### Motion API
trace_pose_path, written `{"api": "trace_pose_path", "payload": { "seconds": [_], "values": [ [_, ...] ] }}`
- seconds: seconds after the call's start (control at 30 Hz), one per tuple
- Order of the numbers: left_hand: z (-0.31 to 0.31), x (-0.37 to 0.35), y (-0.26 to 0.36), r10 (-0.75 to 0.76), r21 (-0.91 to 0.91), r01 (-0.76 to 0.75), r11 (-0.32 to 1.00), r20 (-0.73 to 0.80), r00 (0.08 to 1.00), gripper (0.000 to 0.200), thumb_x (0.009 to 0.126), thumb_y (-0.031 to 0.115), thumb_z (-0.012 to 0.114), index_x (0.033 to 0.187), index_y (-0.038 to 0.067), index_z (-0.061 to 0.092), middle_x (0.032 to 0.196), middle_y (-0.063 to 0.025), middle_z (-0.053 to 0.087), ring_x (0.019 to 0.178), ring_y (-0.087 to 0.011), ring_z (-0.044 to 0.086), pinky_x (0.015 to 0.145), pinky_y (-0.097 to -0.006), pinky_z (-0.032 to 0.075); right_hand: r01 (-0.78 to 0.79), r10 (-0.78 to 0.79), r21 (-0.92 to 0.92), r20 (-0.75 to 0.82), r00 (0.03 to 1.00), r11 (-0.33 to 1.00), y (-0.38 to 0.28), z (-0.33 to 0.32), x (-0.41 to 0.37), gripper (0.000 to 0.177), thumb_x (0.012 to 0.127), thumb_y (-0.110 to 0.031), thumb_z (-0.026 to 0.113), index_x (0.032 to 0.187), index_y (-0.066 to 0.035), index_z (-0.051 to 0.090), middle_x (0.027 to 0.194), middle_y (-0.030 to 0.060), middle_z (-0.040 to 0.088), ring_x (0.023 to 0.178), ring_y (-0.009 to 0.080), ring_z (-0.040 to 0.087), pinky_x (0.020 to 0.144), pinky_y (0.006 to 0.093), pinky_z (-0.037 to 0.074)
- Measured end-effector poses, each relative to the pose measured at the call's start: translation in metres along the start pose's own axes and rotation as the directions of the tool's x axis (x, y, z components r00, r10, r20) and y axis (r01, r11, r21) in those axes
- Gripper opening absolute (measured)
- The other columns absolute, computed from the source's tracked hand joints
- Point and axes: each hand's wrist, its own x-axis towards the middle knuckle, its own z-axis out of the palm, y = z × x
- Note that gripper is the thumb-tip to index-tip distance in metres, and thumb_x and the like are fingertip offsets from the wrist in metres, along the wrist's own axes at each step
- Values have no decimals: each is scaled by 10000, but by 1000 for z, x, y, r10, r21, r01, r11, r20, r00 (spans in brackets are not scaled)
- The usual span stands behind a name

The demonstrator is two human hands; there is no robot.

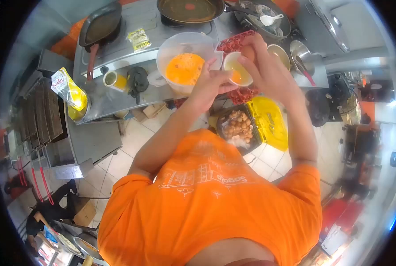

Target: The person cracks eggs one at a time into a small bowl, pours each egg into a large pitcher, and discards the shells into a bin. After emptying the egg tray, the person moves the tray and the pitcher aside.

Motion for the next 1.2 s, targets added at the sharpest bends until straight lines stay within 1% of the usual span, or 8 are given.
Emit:
{"api": "trace_pose_path", "payload": {
  "seconds": [0.23,0.3,0.43,0.53,0.8,0.97,1.07,1.2],
  "values": [
    [-14,-5,32,178,-109,-190,976,-114,977,620,945,41,594,1468,59,261,1278,-151,562,1148,-288,616,979,-509,565,-158,216,182,-360,907,970,88,125,-137,369,992,-241,557,1269,-23,448,1171,242,616,949,445,648,803,465,523],
    [-24,-11,46,224,-83,-236,968,-128,966,604,945,49,597,1458,50,279,1278,-148,567,1148,-292,617,982,-499,565,-510,551,305,-62,832,804,109,168,-194,441,1009,-254,530,1363,-18,414,1301,260,556,1091,462,596,922,485,486],
    [-58,-20,66,397,230,-340,912,-276,875,739,884,33,683,1487,68,257,1189,-131,554,1122,-258,608,960,-440,580,-519,523,168,25,852,838,169,254,-306,536,1027,-263,494,1476,-23,328,1382,286,491,1260,461,490,1043,489,411],
    [-70,-26,78,553,601,-308,738,-276,786,849,832,51,759,1515,81,255,1151,-123,511,1102,-223,589,938,-391,588,-788,786,47,-128,605,614,230,294,-368,445,1009,-200,502,1418,-36,449,1351,243,533,1244,427,507,1035,451,423],
    [-68,-24,72,680,996,-84,-28,81,729,828,761,62,791,1488,108,397,1120,-117,543,1052,-276,599,902,-380,508,-474,511,215,-513,690,854,214,130,-142,99,889,-59,556,849,3,620,908,182,642,861,330,632,734,423,489],
    [-62,-26,65,671,989,-143,-25,123,732,821,767,55,776,1490,134,394,1164,-149,550,1085,-328,584,925,-408,505,-379,279,-102,-507,815,920,237,108,-2,268,915,-200,613,1136,-48,627,1061,212,633,933,385,640,799,486,515],
    [-63,-31,64,659,990,-139,22,90,747,840,758,40,788,1491,128,388,1171,-142,537,1084,-301,588,941,-383,528,-540,531,-341,-126,838,770,306,139,33,479,855,-316,699,1270,-117,568,1138,279,597,1003,453,625,905,526,513],
    [-72,-34,61,716,937,-252,242,3,698,883,748,17,802,1503,113,355,1173,-112,505,1097,-235,574,949,-377,562,-405,366,-254,-190,911,878,296,138,32,522,823,-241,713,1283,-95,515,1078,218,639,955,383,657,860,474,537]
  ]
}}
